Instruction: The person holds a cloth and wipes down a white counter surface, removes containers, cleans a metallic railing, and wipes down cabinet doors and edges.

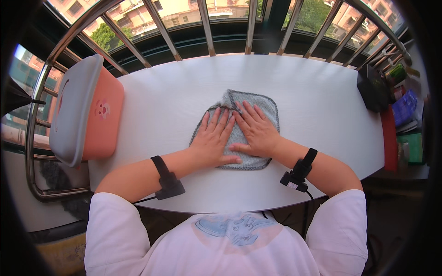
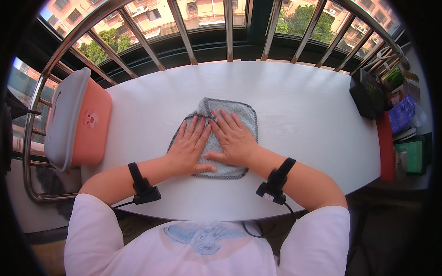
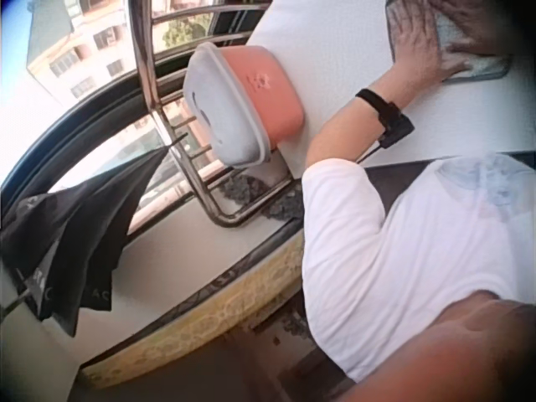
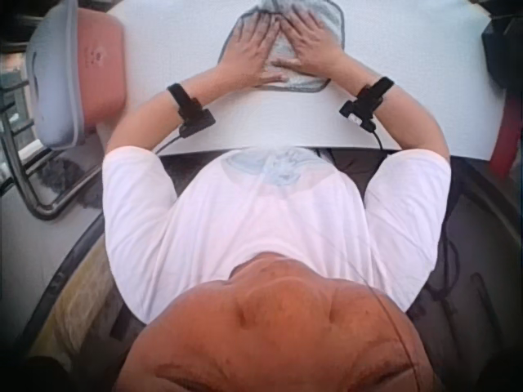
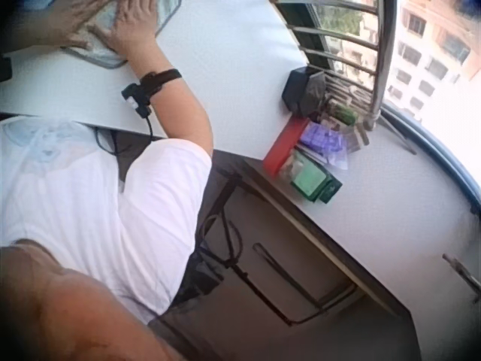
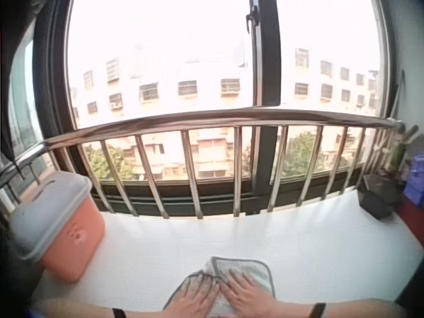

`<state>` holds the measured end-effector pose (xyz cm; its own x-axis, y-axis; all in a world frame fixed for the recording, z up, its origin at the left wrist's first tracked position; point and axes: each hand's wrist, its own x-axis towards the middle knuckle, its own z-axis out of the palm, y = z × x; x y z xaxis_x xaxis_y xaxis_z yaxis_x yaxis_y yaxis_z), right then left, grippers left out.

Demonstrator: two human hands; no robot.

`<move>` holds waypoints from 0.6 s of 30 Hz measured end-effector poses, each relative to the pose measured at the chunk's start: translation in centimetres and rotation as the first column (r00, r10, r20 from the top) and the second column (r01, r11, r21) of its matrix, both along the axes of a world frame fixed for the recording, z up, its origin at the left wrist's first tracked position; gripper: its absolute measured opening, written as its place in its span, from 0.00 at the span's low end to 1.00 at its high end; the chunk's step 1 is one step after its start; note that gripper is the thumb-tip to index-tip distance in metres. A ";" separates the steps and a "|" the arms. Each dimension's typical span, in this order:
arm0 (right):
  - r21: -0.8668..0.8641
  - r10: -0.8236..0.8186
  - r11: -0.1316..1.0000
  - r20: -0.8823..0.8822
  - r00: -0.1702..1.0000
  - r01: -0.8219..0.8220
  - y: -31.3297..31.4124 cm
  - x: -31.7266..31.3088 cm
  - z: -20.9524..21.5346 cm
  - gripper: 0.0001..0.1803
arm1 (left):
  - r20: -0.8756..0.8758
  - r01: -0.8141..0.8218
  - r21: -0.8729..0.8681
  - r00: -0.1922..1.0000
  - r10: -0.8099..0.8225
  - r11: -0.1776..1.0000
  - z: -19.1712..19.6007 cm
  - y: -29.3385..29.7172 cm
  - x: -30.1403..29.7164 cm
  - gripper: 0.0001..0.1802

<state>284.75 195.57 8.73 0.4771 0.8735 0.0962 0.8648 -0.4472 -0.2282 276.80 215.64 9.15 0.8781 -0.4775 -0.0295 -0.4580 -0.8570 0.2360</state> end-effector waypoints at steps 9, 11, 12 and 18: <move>-0.015 -0.134 0.991 0.022 0.991 0.135 -0.8 6.7 -1.5 0.49 | 0.037 -0.035 0.080 0.999 0.032 0.996 -0.4 -2.2 8.4 0.63; 0.007 -0.162 0.987 0.043 0.986 0.162 -0.5 10.0 -1.9 0.49 | 0.021 -0.066 0.093 0.998 0.065 0.993 -0.6 -2.4 11.5 0.63; 0.007 -0.172 0.985 0.044 0.984 0.172 -0.4 11.3 -1.9 0.48 | 0.000 -0.102 0.108 0.995 0.102 0.989 -0.5 -2.4 12.9 0.64; -0.006 -0.245 0.969 0.047 0.968 0.246 -0.4 17.5 -2.2 0.45 | 0.009 -0.186 0.137 0.982 0.187 0.973 -0.7 -3.6 19.2 0.65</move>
